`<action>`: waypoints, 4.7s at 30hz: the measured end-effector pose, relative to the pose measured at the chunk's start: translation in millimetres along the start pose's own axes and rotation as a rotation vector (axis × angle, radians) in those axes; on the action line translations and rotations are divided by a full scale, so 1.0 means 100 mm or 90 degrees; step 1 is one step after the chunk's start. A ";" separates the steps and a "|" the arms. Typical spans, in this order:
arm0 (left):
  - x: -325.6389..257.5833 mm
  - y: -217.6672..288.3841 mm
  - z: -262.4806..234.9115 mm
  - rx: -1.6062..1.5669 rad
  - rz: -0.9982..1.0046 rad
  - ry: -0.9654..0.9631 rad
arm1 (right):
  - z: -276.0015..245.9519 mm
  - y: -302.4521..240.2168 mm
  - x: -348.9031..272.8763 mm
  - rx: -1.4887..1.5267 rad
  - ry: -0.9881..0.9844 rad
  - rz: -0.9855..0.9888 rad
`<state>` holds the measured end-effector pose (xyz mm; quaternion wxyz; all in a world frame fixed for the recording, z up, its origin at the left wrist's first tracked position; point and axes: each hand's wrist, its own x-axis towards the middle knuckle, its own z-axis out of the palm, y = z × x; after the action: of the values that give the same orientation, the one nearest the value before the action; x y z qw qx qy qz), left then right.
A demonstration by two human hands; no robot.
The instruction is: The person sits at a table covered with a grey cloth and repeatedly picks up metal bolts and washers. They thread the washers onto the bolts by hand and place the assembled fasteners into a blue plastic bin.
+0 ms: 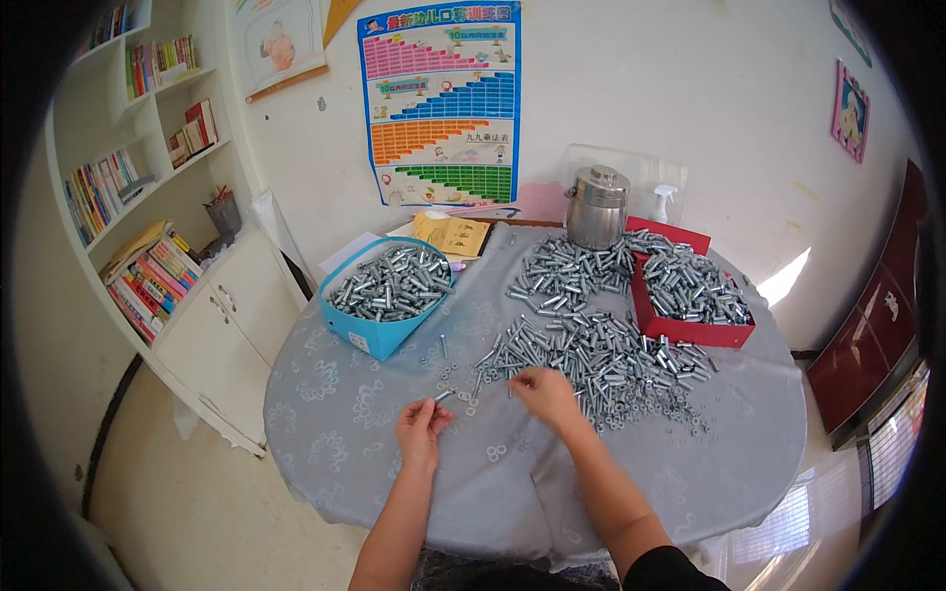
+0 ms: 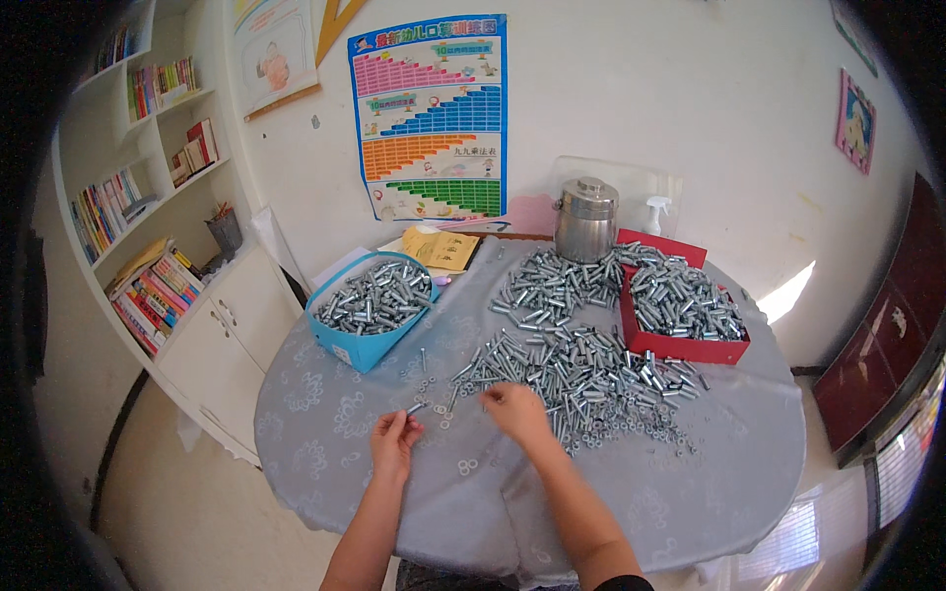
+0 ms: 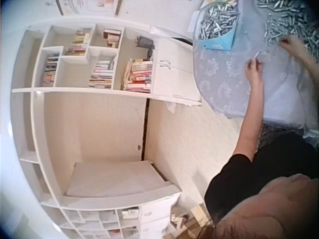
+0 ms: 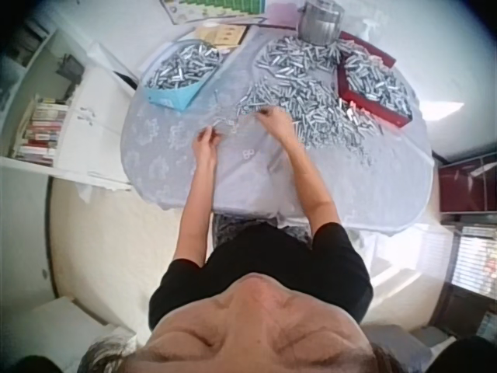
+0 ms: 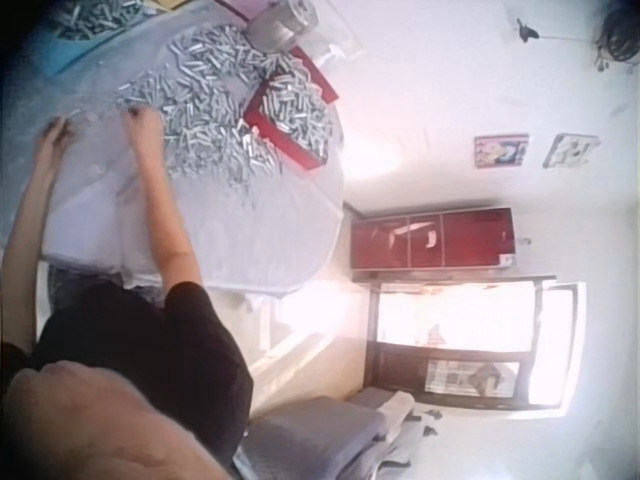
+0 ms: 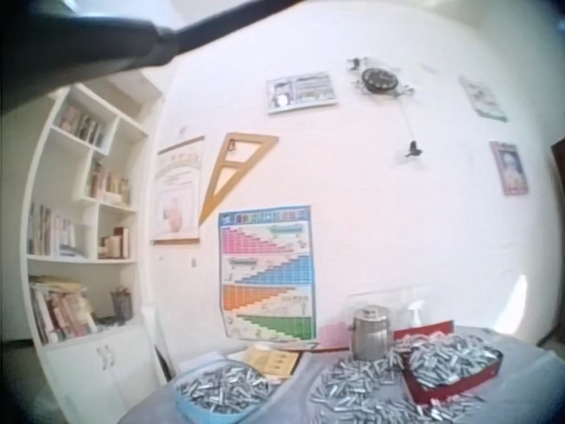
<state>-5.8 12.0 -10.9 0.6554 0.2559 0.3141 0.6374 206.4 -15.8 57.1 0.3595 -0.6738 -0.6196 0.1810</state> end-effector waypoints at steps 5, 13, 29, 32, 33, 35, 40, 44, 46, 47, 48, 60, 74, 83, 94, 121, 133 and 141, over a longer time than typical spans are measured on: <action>-0.03 0.02 0.10 0.036 0.034 0.027 | -0.24 0.26 -0.01 -0.222 0.017 0.086; 0.20 0.25 0.31 0.085 0.057 0.093 | -0.03 0.31 0.01 -0.394 -0.036 0.091; 1.20 0.21 0.60 0.673 0.364 -0.145 | -0.11 0.37 0.02 -0.313 -0.095 0.114; 1.03 -0.10 0.68 0.757 0.286 -0.211 | -0.11 0.45 0.02 -0.289 -0.090 0.127; 1.01 -0.16 0.73 0.779 0.271 -0.229 | -0.13 0.45 0.04 -0.276 -0.090 0.136; 1.02 -0.29 0.81 0.835 0.349 -0.279 | -0.14 0.47 0.06 -0.253 -0.085 0.140; 1.16 -0.57 1.05 0.978 0.385 -0.227 | -0.24 0.44 0.05 -0.173 -0.135 0.148; 1.19 -0.62 1.12 1.101 0.331 -0.189 | -0.31 0.33 0.01 -0.166 -0.101 0.129; 1.16 -0.59 1.15 1.116 0.334 -0.195 | -0.31 0.36 0.02 -0.140 -0.060 0.122; 1.13 -0.57 1.16 1.068 0.333 -0.196 | -0.31 0.38 0.02 -0.127 -0.040 0.117; 1.08 -0.53 1.15 1.021 0.331 -0.195 | -0.30 0.39 0.02 -0.113 -0.022 0.112; 0.36 0.05 0.79 0.099 -0.131 -0.196 | -0.20 0.10 0.08 0.374 0.005 0.000; -0.14 0.11 0.49 0.065 -0.183 -0.203 | 0.07 -0.21 -0.06 0.403 -0.049 -0.113; -0.30 0.18 0.34 0.389 0.107 -0.080 | 0.11 -0.18 -0.06 0.254 -0.109 -0.125; -0.29 0.05 0.18 0.143 0.117 -0.016 | 0.12 -0.04 -0.21 -0.187 -0.410 -0.148; -0.34 0.14 0.09 0.052 -0.072 0.014 | 0.50 -0.25 -0.25 0.275 -0.075 -0.150; -0.32 0.14 0.08 0.069 -0.108 -0.026 | 0.55 -0.19 -0.02 0.253 -0.030 -0.096; -0.26 0.17 0.06 -0.004 -0.106 -0.008 | 0.87 -0.07 0.60 -0.161 0.034 -0.256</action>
<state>-12.8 -12.7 7.5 0.7088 0.2309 0.3277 0.5804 151.2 64.5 14.8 0.3172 -0.5811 -0.7494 0.0086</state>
